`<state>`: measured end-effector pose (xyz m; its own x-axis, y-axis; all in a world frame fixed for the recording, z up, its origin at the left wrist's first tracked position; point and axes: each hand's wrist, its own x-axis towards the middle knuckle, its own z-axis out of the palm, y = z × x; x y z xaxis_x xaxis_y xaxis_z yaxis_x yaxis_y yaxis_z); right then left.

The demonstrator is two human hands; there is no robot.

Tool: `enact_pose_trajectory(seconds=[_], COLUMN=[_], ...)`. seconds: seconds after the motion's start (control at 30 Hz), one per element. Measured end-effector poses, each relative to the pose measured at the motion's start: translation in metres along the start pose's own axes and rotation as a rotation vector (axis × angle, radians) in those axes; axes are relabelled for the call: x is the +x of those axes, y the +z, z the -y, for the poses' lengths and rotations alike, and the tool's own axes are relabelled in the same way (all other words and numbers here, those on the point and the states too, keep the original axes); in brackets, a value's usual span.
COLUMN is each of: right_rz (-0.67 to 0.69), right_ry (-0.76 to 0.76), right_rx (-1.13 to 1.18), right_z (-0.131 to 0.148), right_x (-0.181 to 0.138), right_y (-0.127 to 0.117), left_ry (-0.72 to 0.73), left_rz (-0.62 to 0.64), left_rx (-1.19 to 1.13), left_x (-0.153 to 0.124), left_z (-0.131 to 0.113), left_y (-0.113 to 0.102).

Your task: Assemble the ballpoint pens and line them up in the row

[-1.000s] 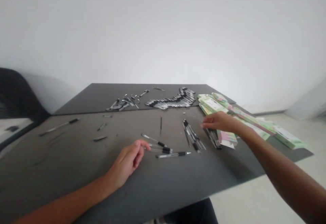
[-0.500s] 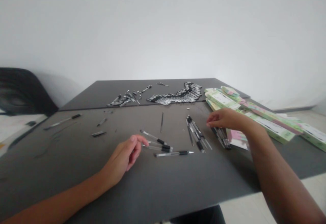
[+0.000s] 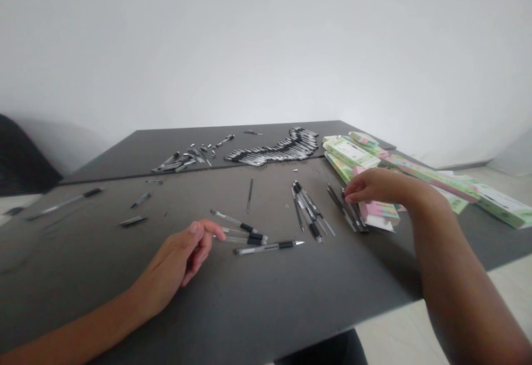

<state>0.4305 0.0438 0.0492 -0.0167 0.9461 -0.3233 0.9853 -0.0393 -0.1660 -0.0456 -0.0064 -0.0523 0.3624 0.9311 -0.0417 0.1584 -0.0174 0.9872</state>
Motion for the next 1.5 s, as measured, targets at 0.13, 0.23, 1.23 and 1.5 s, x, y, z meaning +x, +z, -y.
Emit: enact_pose_trajectory(seconds=[0.13, 0.23, 1.23, 1.5], right_rz=[-0.012, 0.002, -0.061, -0.402], right_ry=[0.034, 0.039, -0.003, -0.465], right_rx=[-0.035, -0.042, 0.002, 0.689], right_z=[-0.005, -0.010, 0.018, 0.104], right_x=[0.000, 0.001, -0.005, -0.026], right_y=[-0.001, 0.000, 0.002, 0.024], left_ry=[0.015, 0.015, 0.071, 0.263], left_rz=[0.021, 0.016, 0.035, -0.017], left_rx=[0.018, 0.043, 0.215, 0.504], left_x=[-0.001, -0.003, -0.008, -0.008], left_z=[0.001, -0.004, -0.014, -0.033], left_y=[0.000, 0.002, 0.004, 0.010])
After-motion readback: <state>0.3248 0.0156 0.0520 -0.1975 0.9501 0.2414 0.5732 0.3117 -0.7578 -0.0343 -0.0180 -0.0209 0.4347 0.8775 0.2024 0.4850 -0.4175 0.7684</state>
